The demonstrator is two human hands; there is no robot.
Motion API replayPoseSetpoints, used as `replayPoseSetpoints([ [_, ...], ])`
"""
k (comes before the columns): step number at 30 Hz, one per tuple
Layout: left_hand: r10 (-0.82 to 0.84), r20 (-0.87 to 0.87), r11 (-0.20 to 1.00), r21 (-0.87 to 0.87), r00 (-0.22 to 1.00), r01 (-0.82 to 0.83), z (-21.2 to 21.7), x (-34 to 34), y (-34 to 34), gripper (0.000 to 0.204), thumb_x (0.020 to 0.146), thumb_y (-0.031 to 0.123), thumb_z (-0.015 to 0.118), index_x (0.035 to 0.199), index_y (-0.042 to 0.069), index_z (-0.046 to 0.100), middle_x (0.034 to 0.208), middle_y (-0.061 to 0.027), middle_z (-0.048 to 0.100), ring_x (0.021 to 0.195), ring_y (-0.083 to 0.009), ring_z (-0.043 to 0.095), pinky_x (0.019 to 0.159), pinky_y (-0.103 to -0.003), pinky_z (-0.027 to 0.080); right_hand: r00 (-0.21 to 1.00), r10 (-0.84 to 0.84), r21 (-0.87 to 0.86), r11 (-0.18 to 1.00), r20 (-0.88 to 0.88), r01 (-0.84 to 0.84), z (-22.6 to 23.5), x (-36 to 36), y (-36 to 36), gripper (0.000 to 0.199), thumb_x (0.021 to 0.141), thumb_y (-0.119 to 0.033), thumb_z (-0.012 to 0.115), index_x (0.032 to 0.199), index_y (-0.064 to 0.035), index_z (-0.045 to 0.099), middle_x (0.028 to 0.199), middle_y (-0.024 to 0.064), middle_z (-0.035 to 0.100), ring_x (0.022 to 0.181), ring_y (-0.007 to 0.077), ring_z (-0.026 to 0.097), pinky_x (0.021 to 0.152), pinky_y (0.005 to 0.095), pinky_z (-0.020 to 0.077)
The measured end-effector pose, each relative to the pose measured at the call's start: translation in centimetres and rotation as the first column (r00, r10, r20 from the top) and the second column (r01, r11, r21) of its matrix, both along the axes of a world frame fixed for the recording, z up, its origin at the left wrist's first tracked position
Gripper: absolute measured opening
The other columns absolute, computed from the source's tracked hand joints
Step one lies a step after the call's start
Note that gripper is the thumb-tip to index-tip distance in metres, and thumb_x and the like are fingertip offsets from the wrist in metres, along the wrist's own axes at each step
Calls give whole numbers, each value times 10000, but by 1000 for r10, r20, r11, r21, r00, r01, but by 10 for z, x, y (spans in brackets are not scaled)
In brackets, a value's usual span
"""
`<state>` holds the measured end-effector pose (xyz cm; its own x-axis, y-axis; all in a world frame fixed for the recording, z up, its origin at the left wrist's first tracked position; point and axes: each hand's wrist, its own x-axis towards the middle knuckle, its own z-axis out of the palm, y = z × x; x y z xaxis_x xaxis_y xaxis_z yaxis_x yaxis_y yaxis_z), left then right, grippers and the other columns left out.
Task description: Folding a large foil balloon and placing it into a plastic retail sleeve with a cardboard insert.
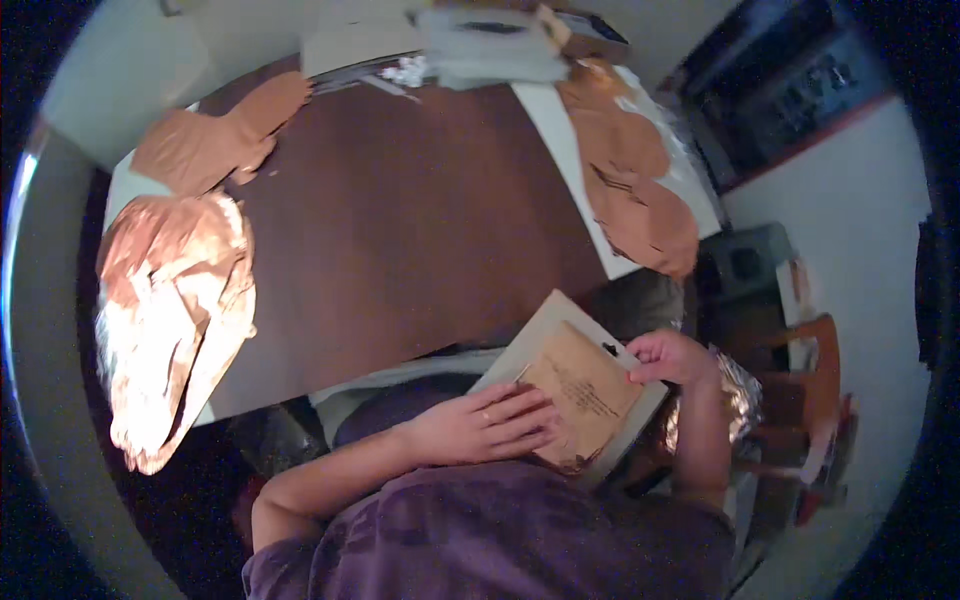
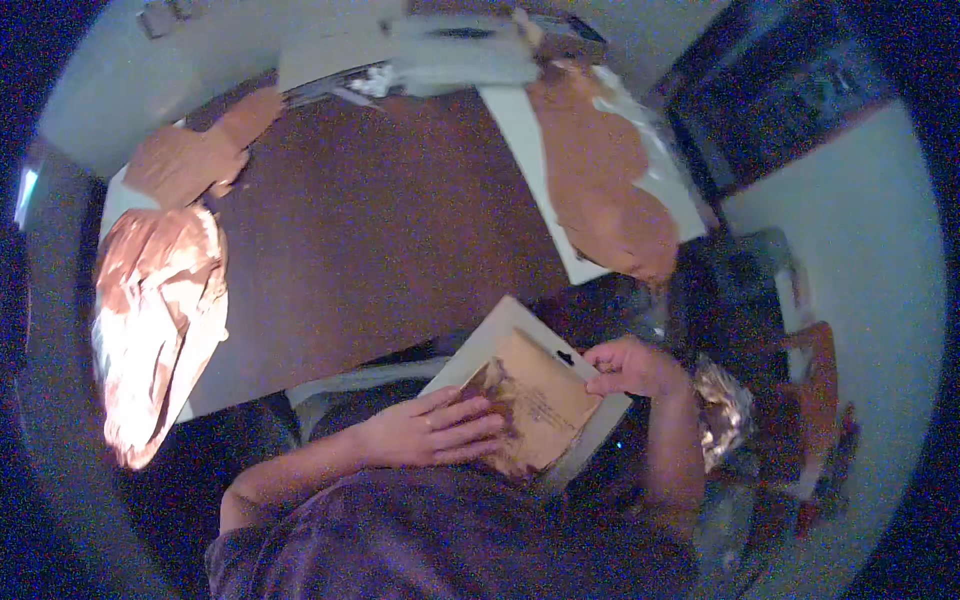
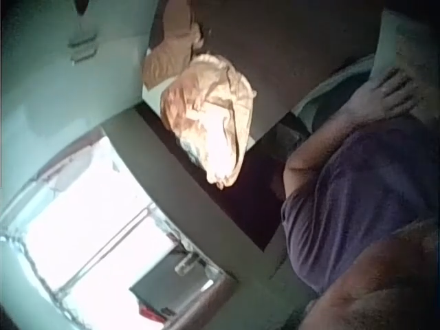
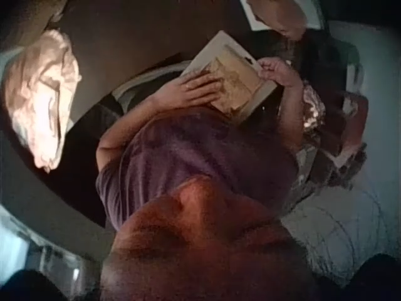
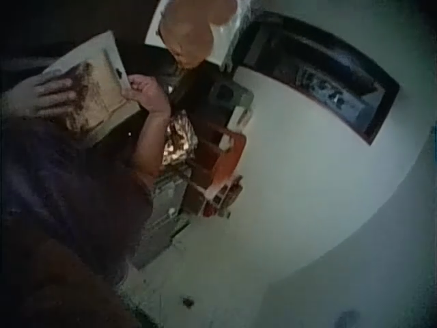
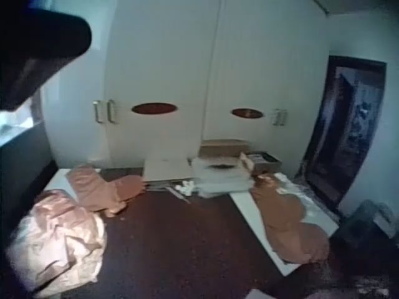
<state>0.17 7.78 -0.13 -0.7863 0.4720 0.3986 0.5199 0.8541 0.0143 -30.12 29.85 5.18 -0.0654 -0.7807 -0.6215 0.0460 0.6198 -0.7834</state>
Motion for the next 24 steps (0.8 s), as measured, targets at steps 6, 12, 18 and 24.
replayPoseSetpoints([
  [6,184,339,873,375,923,-312,-43,64,-33,454,768,170,605,1216,96,597,1242,-119,588,1155,-311,558,1019,-461,416,629,66,250,945,-775,209,31,-50,173,234,764,-98,697,977,-11,656,857,48,671,813,151,611,763,329,501],
  [12,391,490,771,288,779,-568,-70,110,-41,365,793,170,620,1151,105,636,1091,-110,655,963,-319,631,897,-452,493,202,-298,-155,838,-933,523,-42,-100,155,165,781,-84,670,931,-17,658,647,93,607,610,134,570,567,341,470],
  [18,395,536,752,278,746,-598,-52,107,-53,342,793,162,618,1121,69,641,1080,-116,656,931,-302,642,823,-425,532,57,-256,-211,886,-965,413,-198,-195,115,232,841,-177,613,992,-7,659,865,189,668,773,292,608,702,413,472],
  [24,689,167,615,381,706,-690,17,164,-82,356,718,102,663,1073,72,655,852,-93,643,726,-283,603,607,-398,470,27,223,224,953,-974,204,-135,-235,88,278,895,-206,530,1091,-31,620,990,142,679,773,325,668,678,446,530],
])
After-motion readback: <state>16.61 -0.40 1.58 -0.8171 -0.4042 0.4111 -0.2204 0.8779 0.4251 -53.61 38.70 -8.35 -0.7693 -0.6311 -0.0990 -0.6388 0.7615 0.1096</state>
